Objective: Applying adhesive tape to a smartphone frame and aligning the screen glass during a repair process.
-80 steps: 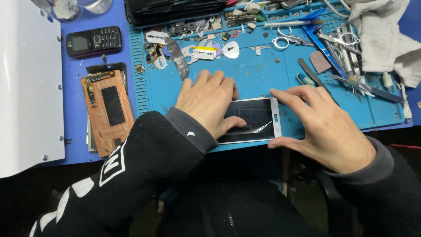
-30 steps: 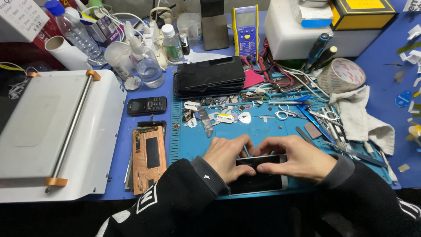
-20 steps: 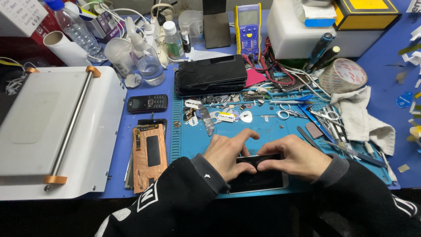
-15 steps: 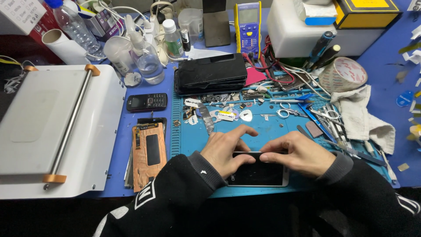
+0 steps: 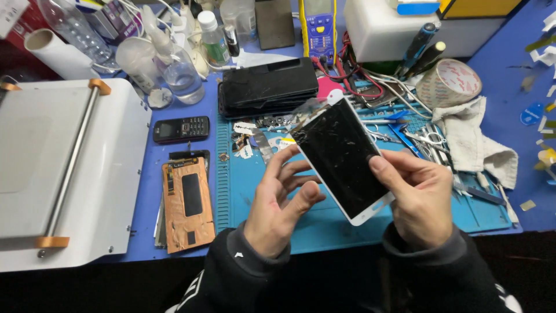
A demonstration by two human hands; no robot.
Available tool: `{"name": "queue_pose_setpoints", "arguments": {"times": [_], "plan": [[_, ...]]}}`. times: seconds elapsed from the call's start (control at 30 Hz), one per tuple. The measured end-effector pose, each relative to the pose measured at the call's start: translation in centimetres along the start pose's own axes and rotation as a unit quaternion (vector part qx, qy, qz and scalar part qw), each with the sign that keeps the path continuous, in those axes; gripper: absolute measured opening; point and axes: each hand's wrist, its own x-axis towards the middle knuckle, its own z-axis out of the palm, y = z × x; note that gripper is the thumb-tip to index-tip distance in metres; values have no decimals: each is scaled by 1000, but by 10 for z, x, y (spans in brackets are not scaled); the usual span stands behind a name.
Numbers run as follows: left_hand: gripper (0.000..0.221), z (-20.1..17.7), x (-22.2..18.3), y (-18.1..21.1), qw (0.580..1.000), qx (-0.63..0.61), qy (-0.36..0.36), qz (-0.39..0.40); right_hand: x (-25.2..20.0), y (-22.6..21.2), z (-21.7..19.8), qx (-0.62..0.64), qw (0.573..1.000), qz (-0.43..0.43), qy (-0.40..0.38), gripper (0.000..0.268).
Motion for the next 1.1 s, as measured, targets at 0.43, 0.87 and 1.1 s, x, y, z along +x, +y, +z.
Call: {"name": "queue_pose_setpoints", "arguments": {"times": [0.43,0.87,1.1], "plan": [[35,-3,24,-27,984,16,165,67,-15,16,24,-62,995,74,-28,25],[24,-20,22,-22,988,82,128,40,13,20,2,7,969,165,-184,54],[23,-12,15,-17,992,61,110,26,20,7,18,-127,967,86,-203,18]]}}
